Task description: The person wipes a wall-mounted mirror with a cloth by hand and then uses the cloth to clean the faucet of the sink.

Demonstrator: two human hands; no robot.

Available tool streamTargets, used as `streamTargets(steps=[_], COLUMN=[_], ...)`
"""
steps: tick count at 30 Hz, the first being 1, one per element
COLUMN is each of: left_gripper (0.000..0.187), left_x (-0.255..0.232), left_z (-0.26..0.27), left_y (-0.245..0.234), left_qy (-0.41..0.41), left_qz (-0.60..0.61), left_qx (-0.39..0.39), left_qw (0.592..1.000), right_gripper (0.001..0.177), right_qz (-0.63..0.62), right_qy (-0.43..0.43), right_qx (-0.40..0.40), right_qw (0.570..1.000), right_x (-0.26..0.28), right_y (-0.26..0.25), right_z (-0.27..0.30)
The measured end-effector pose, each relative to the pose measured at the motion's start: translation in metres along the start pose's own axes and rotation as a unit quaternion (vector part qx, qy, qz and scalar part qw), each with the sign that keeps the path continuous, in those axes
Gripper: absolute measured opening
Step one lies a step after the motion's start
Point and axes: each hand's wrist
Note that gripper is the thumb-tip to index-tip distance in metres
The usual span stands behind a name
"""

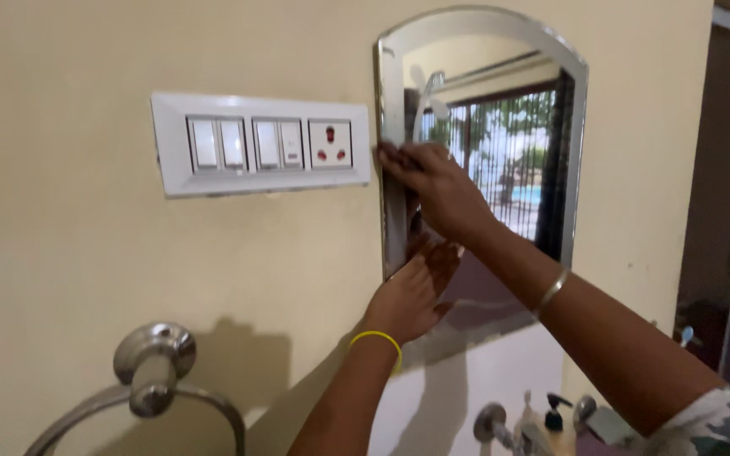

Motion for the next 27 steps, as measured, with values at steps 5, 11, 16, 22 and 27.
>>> streamTargets(steps=[5,11,16,22,27], left_gripper=[0.084,0.074,0.043,0.031,0.028], left_x=[-0.034,-0.061,-0.07,-0.069,-0.068], left_z=[0.035,0.08,0.113,0.141,0.135], left_y=[0.016,0.014,-0.001,-0.018,-0.018], left_qy=[0.043,0.064,0.056,-0.083,-0.151], left_qz=[0.133,0.349,0.428,0.442,0.375], left_qx=[0.044,-0.021,0.025,-0.02,-0.206], left_qw=[0.989,0.935,0.902,0.893,0.891], right_gripper=[0.074,0.063,0.07,0.066,0.043], right_qz=[-0.052,-0.066,-0.084,-0.116,-0.095], right_qy=[-0.067,-0.055,-0.05,-0.002,-0.004], right_qx=[0.059,0.116,0.126,0.159,0.142], right_qw=[0.995,0.99,0.987,0.98,0.985], right_x=[0.033,0.072,0.095,0.117,0.132], right_y=[-0.01,-0.011,-0.015,-0.004,0.002], right_z=[0.081,0.145,0.179,0.218,0.245])
Point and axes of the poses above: each hand's wrist, its own z-axis away from the middle knuckle, its own y-axis out of the palm, x = y × z, and after that the axes turned 10 degrees about z, right-handed
